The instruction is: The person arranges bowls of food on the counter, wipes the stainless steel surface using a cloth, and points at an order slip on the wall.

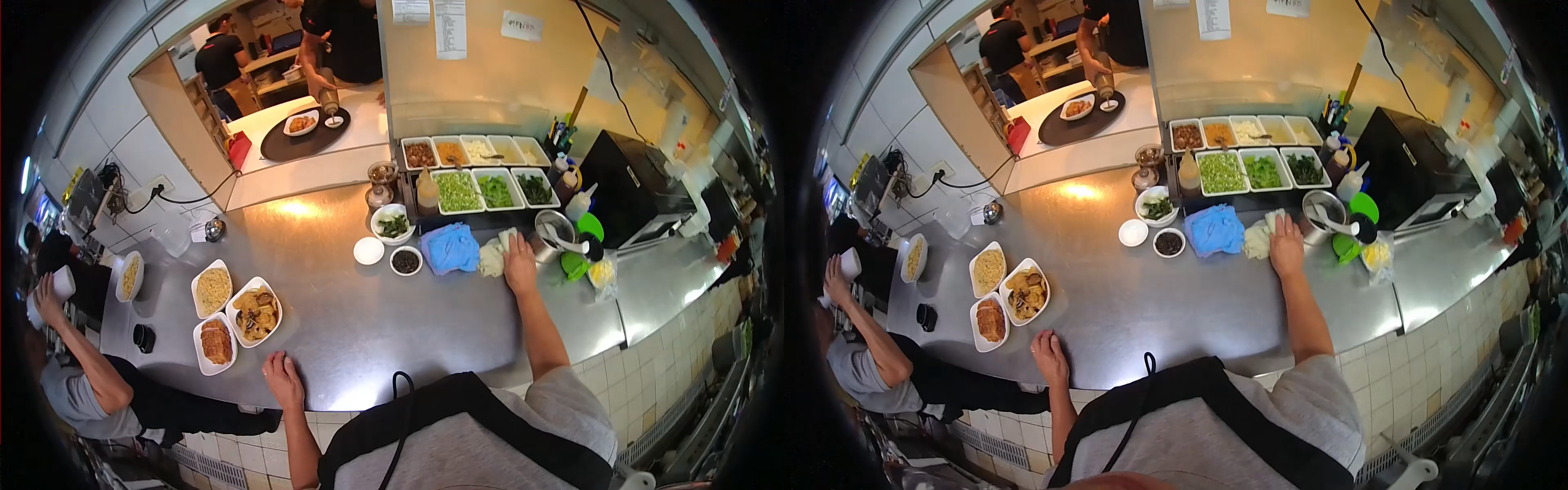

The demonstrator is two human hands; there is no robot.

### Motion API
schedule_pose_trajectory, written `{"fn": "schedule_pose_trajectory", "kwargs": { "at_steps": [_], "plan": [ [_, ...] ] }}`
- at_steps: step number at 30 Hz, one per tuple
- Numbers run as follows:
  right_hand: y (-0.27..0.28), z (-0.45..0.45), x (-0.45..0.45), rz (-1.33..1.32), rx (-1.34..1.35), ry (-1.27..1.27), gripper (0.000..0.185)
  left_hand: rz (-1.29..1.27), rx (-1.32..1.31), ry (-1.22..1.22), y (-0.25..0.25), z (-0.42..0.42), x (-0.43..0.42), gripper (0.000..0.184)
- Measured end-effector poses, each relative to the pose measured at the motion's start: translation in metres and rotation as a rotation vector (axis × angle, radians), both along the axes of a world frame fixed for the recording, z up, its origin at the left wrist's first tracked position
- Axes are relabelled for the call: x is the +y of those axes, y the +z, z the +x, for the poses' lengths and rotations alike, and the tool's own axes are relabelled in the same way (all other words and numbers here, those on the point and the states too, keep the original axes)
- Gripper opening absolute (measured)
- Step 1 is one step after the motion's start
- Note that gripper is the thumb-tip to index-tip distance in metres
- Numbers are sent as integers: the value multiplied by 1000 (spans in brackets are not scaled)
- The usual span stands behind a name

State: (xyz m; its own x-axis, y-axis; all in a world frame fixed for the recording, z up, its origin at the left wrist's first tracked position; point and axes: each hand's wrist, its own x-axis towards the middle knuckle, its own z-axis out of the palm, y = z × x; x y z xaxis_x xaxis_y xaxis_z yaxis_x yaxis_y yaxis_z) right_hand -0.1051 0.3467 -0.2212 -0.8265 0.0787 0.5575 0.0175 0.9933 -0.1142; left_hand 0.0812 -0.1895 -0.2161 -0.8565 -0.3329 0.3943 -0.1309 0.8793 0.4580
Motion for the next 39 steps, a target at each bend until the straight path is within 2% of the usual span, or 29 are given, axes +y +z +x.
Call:
{"fn": "schedule_pose_trajectory", "kwargs": {
  "at_steps": [3,4,7,10,13,16,19,23,25,29,34,39],
  "plan": [
    [4,-8,18,-295,-161,20,43,13,10,45,-2,-1,-1,27],
    [26,-2,10,-326,-166,27,43,2,12,46,-3,-1,0,27],
    [49,14,-6,-42,-36,135,45,-57,5,43,-2,0,2,28],
    [22,33,-35,130,-38,134,46,-98,-18,51,2,-4,6,28],
    [20,23,-25,170,-103,153,44,-124,-38,55,0,-3,8,29],
    [74,10,-22,88,-631,213,39,-159,-50,45,2,-6,7,31],
    [138,-24,-31,-160,-406,354,33,-163,-63,41,2,-7,7,31],
    [194,-112,-52,-107,-166,415,44,-157,-74,54,0,-7,6,32],
    [196,-177,-53,36,-2,421,51,-153,-64,46,0,-7,6,32],
    [238,-271,-68,114,49,235,61,-138,-70,51,0,-7,6,32],
    [272,-329,-78,130,174,155,59,-139,-92,72,0,-8,5,32],
    [270,-365,-79,154,237,154,58,-114,-117,98,0,-11,7,32]
  ]
}}
